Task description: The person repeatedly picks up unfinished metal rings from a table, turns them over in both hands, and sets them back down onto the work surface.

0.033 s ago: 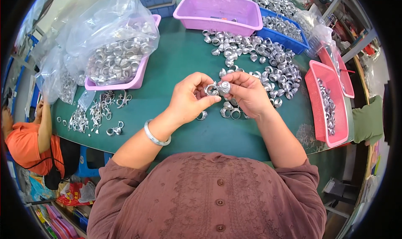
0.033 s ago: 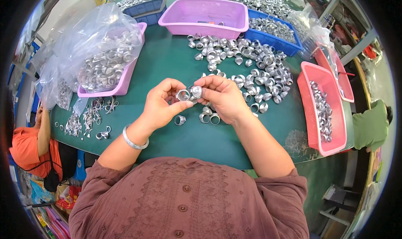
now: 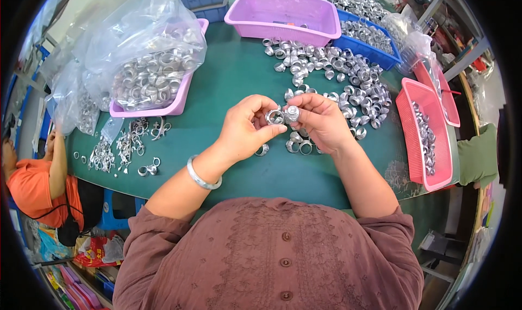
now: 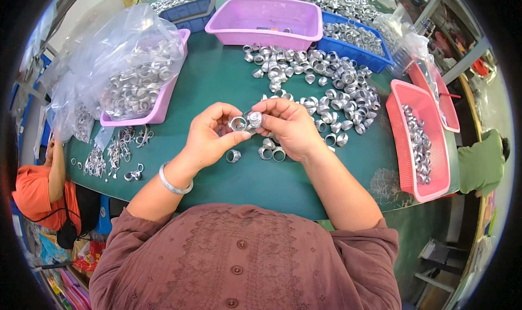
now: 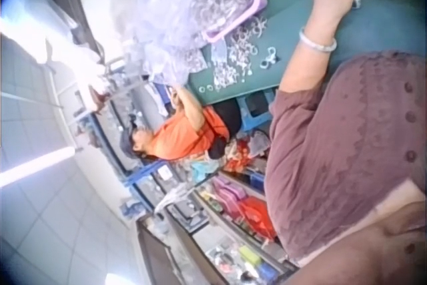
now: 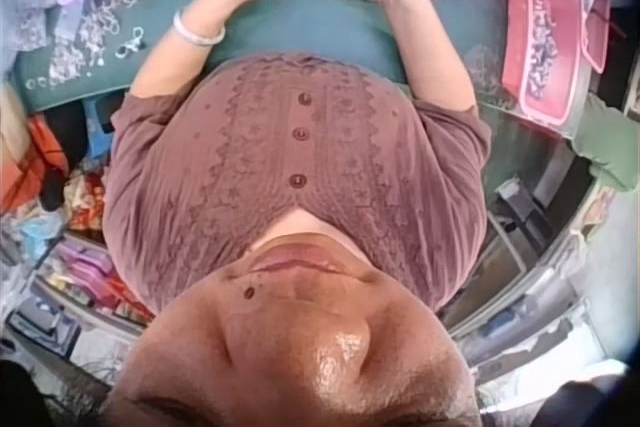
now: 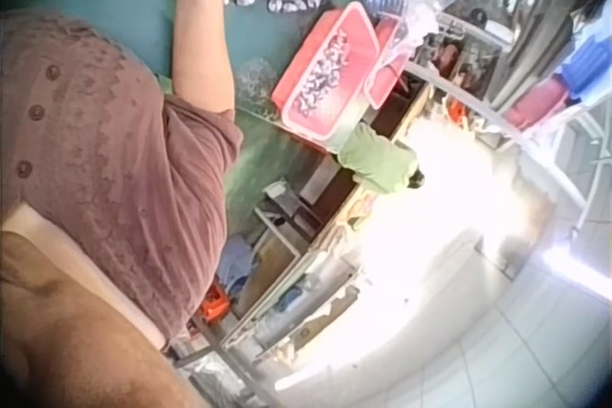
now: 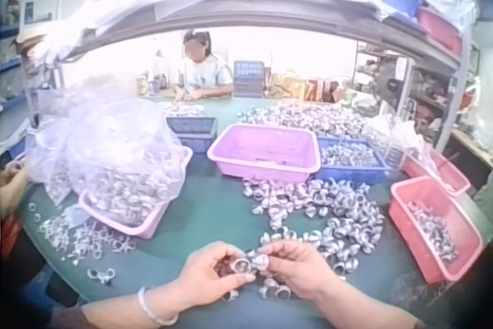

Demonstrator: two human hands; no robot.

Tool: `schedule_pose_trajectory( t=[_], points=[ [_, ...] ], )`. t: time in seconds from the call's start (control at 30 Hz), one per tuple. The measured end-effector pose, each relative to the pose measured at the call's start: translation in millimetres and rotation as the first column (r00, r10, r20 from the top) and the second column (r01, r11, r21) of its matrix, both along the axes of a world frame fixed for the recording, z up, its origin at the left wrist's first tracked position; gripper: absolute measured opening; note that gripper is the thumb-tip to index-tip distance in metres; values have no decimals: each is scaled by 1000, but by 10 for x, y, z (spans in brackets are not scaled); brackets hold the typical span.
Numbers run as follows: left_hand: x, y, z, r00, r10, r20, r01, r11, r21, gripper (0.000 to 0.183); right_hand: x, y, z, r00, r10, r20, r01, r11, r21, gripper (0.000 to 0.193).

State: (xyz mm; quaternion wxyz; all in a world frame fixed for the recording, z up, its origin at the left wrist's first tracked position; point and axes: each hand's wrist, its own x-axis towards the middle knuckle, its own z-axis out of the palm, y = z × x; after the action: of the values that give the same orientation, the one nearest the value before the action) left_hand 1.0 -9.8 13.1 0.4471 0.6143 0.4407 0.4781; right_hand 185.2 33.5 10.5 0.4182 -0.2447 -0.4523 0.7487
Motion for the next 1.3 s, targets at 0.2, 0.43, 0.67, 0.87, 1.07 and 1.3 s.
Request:
schedule_pose_trajectory(
  t=[0.2,0.43,0.67,0.87,1.07,1.3],
  points=[
    [23,-22,20,992,36,-117,-17,987,161,30,-2,-17,-37,1000,10,-10,-9,1000,17,13],
    [43,-64,56,978,103,-180,-55,966,252,30,-32,-61,-8,999,-24,33,22,997,73,12],
    [46,-64,52,978,104,-180,-58,968,246,29,-19,-44,-62,999,-11,42,7,996,94,16],
    [-9,-5,-30,894,-102,437,190,968,-162,32,15,-47,-13,993,95,-73,-103,989,-110,27],
    [-71,11,-92,824,-116,554,303,918,-258,33,43,-40,-14,978,157,-136,-179,970,-163,32],
    [-96,24,-62,767,-126,629,366,892,-266,34,59,-24,22,974,176,-141,-199,964,-177,34]
  ],
)
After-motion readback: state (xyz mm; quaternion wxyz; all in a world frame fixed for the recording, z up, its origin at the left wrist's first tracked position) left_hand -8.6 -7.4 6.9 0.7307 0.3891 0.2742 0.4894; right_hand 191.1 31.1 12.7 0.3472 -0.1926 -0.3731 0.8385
